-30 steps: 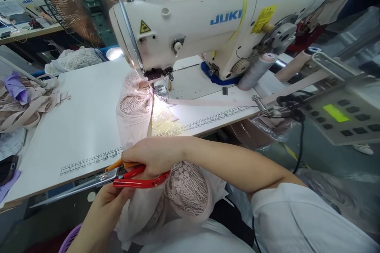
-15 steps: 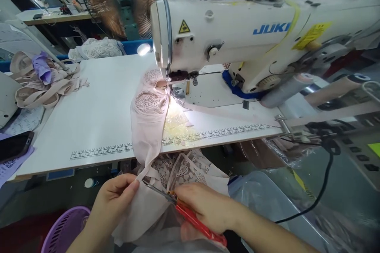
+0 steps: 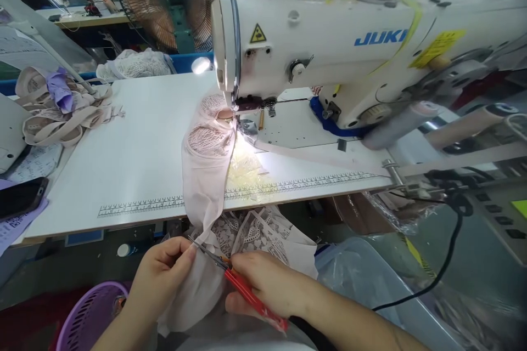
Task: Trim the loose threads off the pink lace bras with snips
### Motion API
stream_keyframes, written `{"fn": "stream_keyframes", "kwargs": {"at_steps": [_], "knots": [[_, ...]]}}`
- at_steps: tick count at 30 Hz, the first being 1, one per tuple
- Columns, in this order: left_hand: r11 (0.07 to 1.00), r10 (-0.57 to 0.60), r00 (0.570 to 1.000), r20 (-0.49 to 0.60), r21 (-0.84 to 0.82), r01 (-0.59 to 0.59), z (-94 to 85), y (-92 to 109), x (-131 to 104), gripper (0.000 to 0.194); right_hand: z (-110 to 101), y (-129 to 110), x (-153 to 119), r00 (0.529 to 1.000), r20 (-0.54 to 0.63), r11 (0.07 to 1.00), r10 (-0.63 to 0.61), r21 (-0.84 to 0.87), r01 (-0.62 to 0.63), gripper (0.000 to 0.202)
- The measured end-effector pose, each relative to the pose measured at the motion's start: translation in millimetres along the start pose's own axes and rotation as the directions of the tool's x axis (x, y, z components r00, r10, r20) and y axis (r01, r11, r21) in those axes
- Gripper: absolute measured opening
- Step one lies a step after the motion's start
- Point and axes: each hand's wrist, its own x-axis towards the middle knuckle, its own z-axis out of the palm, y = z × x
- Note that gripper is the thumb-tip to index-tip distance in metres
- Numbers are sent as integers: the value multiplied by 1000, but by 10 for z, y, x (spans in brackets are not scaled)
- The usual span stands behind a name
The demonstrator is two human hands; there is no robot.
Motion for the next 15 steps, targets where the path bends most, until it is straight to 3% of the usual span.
{"fn": "stream_keyframes", "kwargs": {"at_steps": [15], "knots": [[999,-33,999,13,-12,33,49,99,-10,35,37,-83,29,999,-23,999,44,-19,-45,38]]}}
